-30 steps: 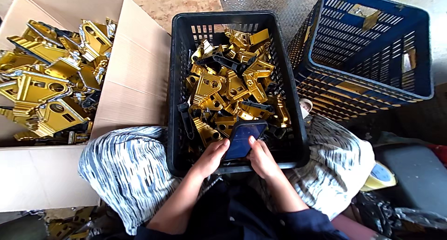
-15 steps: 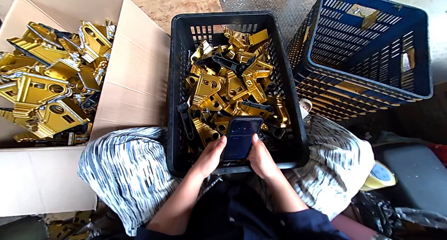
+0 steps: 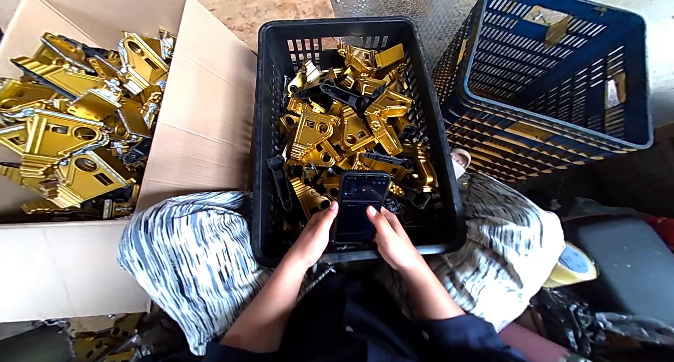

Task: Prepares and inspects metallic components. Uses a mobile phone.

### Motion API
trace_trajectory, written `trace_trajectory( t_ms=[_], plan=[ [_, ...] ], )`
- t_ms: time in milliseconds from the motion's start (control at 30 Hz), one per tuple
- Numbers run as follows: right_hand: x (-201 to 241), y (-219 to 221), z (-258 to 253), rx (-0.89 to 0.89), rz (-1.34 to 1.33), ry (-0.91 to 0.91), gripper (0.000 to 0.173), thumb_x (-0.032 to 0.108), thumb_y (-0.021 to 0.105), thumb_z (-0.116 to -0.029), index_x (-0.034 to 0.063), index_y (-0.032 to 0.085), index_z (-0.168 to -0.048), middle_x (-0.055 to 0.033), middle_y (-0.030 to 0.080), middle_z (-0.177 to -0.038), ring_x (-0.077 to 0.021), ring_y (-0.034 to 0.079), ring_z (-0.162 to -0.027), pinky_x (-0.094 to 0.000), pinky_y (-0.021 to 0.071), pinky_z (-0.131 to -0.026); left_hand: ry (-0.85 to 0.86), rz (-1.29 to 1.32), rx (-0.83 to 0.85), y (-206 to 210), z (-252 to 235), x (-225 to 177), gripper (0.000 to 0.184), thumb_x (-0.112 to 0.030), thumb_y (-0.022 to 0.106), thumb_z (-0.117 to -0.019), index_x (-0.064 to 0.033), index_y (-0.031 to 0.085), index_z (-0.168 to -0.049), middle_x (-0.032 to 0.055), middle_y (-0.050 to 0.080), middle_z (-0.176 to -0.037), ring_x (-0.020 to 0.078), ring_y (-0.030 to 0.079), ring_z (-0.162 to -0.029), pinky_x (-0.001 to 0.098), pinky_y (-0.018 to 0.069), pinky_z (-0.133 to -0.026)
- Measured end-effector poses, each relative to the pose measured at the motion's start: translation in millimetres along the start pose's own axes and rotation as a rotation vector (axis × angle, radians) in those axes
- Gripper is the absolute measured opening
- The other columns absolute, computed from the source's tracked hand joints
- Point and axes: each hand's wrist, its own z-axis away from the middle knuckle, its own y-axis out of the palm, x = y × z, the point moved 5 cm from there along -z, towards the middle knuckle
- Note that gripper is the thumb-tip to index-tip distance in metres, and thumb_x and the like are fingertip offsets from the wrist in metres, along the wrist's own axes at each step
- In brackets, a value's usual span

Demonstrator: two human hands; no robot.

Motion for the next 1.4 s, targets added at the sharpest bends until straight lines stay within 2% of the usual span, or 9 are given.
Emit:
trace_trajectory(
  t_ms=[67, 200, 333, 367, 467, 600, 967, 1200, 1400],
  plan=[
    [2, 1, 0, 0.020, 0.047, -0.024, 0.045, 0.034, 0.047, -0.1049, 0.0017, 0.057, -0.134, -0.0092, 0.071, -0.119, -0.0142, 0.069, -0.112, -0.0367, 0.0572, -0.099, 0.012, -0.022, -0.078, -3, 0, 0, 0.061, -0.044, 0.029, -0.1085, 0.0025, 0.053, -0.138, 0.0131, 0.059, -0.139, 0.0142, 0.053, -0.133, 0.0346, 0.0415, -0.115],
    [6, 3, 1, 0.045, 0.180, -0.056, 0.046, 0.037, 0.045, -0.1054, 0.0020, 0.061, -0.130, -0.0060, 0.070, -0.119, -0.0064, 0.064, -0.114, -0.0315, 0.0529, -0.101, 0.064, -0.094, -0.296, -8, -2, -6, 0.058, -0.050, 0.034, -0.1066, -0.0029, 0.068, -0.108, 0.0093, 0.070, -0.118, 0.0129, 0.061, -0.121, 0.0366, 0.0477, -0.106],
    [2, 2, 0, 0.061, 0.083, -0.021, 0.042, 0.031, 0.039, -0.1081, 0.0011, 0.060, -0.130, -0.0098, 0.072, -0.114, -0.0156, 0.071, -0.104, -0.0370, 0.0614, -0.089, 0.076, -0.160, -0.333, -6, -3, -15, 0.059, -0.047, 0.029, -0.1088, -0.0052, 0.069, -0.098, 0.0081, 0.071, -0.108, 0.0120, 0.063, -0.113, 0.0365, 0.0497, -0.101],
    [1, 2, 0, 0.064, 0.053, -0.009, 0.043, 0.031, 0.035, -0.1089, 0.0014, 0.059, -0.130, -0.0106, 0.071, -0.113, -0.0178, 0.071, -0.102, -0.0380, 0.0628, -0.083, 0.084, -0.157, -0.334, -5, -2, -16, 0.058, -0.045, 0.029, -0.1093, -0.0050, 0.069, -0.100, 0.0082, 0.071, -0.109, 0.0118, 0.063, -0.114, 0.0360, 0.0498, -0.101],
    [0, -1, 2, 0.076, -0.046, 0.005, 0.050, 0.030, 0.022, -0.1107, 0.0017, 0.055, -0.134, -0.0114, 0.070, -0.115, -0.0191, 0.072, -0.099, -0.0367, 0.0631, -0.075, 0.100, -0.088, -0.289, -1, -2, -16, 0.057, -0.040, 0.023, -0.1112, -0.0016, 0.063, -0.123, 0.0107, 0.066, -0.127, 0.0127, 0.057, -0.126, 0.0352, 0.0455, -0.110],
    [1, -2, 5, 0.054, -0.099, -0.036, 0.048, 0.023, 0.019, -0.1100, 0.0019, 0.056, -0.131, -0.0088, 0.072, -0.108, -0.0161, 0.073, -0.091, -0.0324, 0.0625, -0.068, 0.132, -0.053, -0.271, 2, 0, -16, 0.055, -0.035, 0.019, -0.1114, -0.0002, 0.059, -0.128, 0.0104, 0.064, -0.129, 0.0113, 0.056, -0.127, 0.0339, 0.0437, -0.111],
    [-2, -5, 6, 0.076, -0.091, -0.086, 0.047, 0.024, 0.023, -0.1098, 0.0020, 0.059, -0.130, -0.0088, 0.072, -0.109, -0.0164, 0.072, -0.094, -0.0340, 0.0631, -0.072, 0.178, -0.029, -0.260, 3, 3, -15, 0.053, -0.036, 0.021, -0.1109, -0.0026, 0.063, -0.116, 0.0076, 0.068, -0.119, 0.0101, 0.059, -0.121, 0.0332, 0.0462, -0.108],
    [-1, -5, 6, 0.069, -0.091, -0.104, 0.046, 0.022, 0.023, -0.1096, 0.0018, 0.060, -0.128, -0.0077, 0.073, -0.108, -0.0154, 0.072, -0.093, -0.0331, 0.0629, -0.072, 0.183, -0.011, -0.255, 4, 3, -14, 0.053, -0.034, 0.020, -0.1110, -0.0023, 0.062, -0.118, 0.0070, 0.068, -0.117, 0.0094, 0.061, -0.119, 0.0328, 0.0474, -0.107],
    [-2, -6, 6, 0.073, -0.079, -0.133, 0.046, 0.022, 0.024, -0.1099, 0.0032, 0.062, -0.127, -0.0070, 0.073, -0.110, -0.0146, 0.072, -0.097, -0.0343, 0.0627, -0.079, 0.203, 0.002, -0.232, 4, 3, -10, 0.055, -0.037, 0.020, -0.1104, -0.0033, 0.063, -0.117, 0.0065, 0.070, -0.115, 0.0111, 0.063, -0.116, 0.0349, 0.0497, -0.105]
  ],
)
